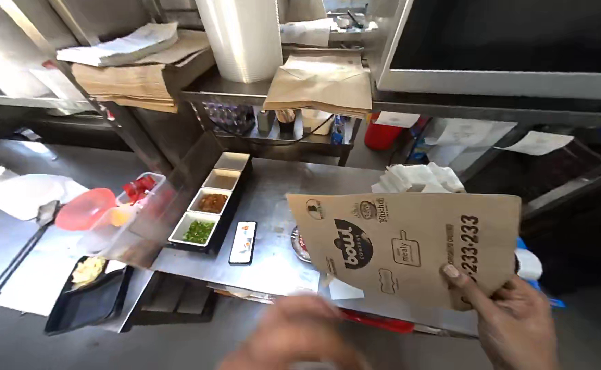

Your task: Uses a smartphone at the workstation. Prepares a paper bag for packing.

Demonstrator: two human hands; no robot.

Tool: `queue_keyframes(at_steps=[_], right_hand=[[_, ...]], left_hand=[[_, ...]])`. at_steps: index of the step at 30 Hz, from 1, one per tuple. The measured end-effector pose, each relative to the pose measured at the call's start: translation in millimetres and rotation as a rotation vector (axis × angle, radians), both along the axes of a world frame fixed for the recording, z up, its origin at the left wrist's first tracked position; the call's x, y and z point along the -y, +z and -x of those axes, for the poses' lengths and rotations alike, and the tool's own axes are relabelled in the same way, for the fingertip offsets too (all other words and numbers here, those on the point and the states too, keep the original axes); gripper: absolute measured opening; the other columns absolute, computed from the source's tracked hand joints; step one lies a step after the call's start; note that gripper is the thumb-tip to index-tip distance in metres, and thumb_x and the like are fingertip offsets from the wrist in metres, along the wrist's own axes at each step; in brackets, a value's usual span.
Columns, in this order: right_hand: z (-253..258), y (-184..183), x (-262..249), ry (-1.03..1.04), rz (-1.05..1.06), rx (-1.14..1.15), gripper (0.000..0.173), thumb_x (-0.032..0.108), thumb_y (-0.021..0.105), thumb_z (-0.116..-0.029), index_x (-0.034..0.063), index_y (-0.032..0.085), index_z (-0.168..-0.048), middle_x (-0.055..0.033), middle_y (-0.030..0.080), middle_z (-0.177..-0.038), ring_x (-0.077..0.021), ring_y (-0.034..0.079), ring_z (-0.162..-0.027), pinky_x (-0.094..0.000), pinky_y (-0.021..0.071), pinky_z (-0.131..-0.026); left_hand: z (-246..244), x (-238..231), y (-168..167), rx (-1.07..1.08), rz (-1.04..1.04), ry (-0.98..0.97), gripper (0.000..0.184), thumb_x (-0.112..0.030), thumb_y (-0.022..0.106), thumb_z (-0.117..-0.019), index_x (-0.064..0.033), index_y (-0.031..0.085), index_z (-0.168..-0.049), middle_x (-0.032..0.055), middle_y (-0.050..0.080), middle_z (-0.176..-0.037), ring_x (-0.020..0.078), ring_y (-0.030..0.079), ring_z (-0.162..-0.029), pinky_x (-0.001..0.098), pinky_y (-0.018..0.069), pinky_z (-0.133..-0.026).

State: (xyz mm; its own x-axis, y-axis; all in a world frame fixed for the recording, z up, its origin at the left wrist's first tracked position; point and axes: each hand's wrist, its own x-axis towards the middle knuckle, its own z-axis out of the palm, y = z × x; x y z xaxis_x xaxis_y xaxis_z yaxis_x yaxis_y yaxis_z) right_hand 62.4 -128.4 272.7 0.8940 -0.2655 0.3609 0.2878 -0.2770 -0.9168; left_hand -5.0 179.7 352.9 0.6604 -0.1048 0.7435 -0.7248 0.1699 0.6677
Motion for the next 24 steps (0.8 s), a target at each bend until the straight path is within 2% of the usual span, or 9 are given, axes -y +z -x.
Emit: queue_keyframes(at_steps=[2,5,6,10,12,14,17,19,24], right_hand=[[11,7,20,0.003,-0.048,-0.012,0.026,0.008,0.076,-0.0864,0.0093,0.066,-0.11,0.009,0.075,-0.093,-0.0046,0.072,-0.083,-0.0255,0.0634,-0.076],[27,13,46,-0.005,-0.108,-0.045,0.028,0.005,0.073,-0.0863,0.0131,0.066,-0.112,0.0107,0.076,-0.095,-0.0045,0.073,-0.085,-0.0248,0.0629,-0.078],[30,13,52,-0.015,-0.129,-0.061,0.026,0.005,0.073,-0.0864,0.0132,0.067,-0.111,0.0097,0.076,-0.094,-0.0052,0.073,-0.083,-0.0246,0.0628,-0.075],[39,2,76,-0.185,-0.132,-0.091,0.025,0.007,0.074,-0.0863,0.0101,0.065,-0.109,0.0064,0.075,-0.088,-0.0056,0.071,-0.074,-0.0238,0.062,-0.065],[42,-19,86,-0.367,0.07,-0.065,0.043,0.016,0.077,-0.0865,0.004,0.06,-0.124,0.0016,0.07,-0.101,-0.0057,0.068,-0.085,-0.025,0.0599,-0.071],[46,-30,74,-0.398,0.22,-0.004,0.068,0.027,0.077,-0.0894,-0.0054,0.049,-0.142,-0.018,0.061,-0.127,-0.0202,0.06,-0.106,-0.0378,0.0521,-0.082],[42,-15,3,-0.048,0.096,-0.02,0.064,0.046,0.064,-0.0988,0.0057,0.049,-0.146,-0.0075,0.064,-0.128,-0.0132,0.067,-0.103,-0.0291,0.0611,-0.076],[35,-9,-30,0.077,-0.037,-0.046,0.075,0.059,0.067,-0.0922,0.0083,0.054,-0.146,-0.008,0.061,-0.131,-0.0161,0.065,-0.109,-0.031,0.0607,-0.081],[23,-3,-26,0.072,-0.217,-0.184,0.063,0.041,0.084,-0.082,0.0066,0.064,-0.131,-0.0066,0.069,-0.114,-0.019,0.07,-0.1,-0.0334,0.0645,-0.078]], left_hand=[[-54,-14,-55,-0.2,-0.117,0.434,0.02,-0.039,0.08,-0.0879,-0.0209,0.074,-0.092,-0.0031,0.072,-0.104,0.0123,0.067,-0.105,0.0333,0.0562,-0.096],[-120,-6,-140,-0.733,-0.176,0.211,0.05,-0.035,0.069,-0.0958,-0.0096,0.06,-0.138,0.0031,0.061,-0.14,0.0178,0.06,-0.125,0.0436,0.0533,-0.103],[-129,6,-152,-0.819,-0.122,0.072,0.044,-0.029,0.063,-0.1,-0.0052,0.061,-0.137,0.0071,0.067,-0.129,0.0187,0.066,-0.115,0.0428,0.056,-0.1],[-138,44,-153,-0.844,0.033,-0.082,0.019,-0.015,0.067,-0.0965,-0.0002,0.077,-0.092,0.0089,0.074,-0.086,0.0155,0.071,-0.083,0.0353,0.0593,-0.084],[-136,54,-147,-0.838,0.063,-0.066,0.016,-0.014,0.071,-0.0933,-0.0009,0.078,-0.088,0.0092,0.075,-0.083,0.0151,0.071,-0.08,0.0347,0.0596,-0.082],[-128,73,-136,-0.863,0.068,-0.093,0.016,-0.016,0.075,-0.0901,-0.002,0.077,-0.083,0.0073,0.073,-0.079,0.0134,0.07,-0.075,0.033,0.0598,-0.076],[-106,121,-111,-0.832,0.037,-0.205,0.022,-0.022,0.082,-0.0861,-0.0046,0.073,-0.076,0.0014,0.068,-0.071,0.0078,0.063,-0.065,0.0263,0.0564,-0.064],[-98,145,-98,-0.828,0.045,-0.22,0.03,-0.023,0.088,-0.0809,-0.0039,0.068,-0.07,0.0028,0.063,-0.066,0.0082,0.059,-0.059,0.0248,0.0522,-0.057],[-112,153,-92,-0.82,-0.103,-0.271,0.038,-0.039,0.086,-0.0797,-0.0106,0.066,-0.065,-0.0047,0.061,-0.061,0.0019,0.058,-0.056,0.0214,0.051,-0.054]])
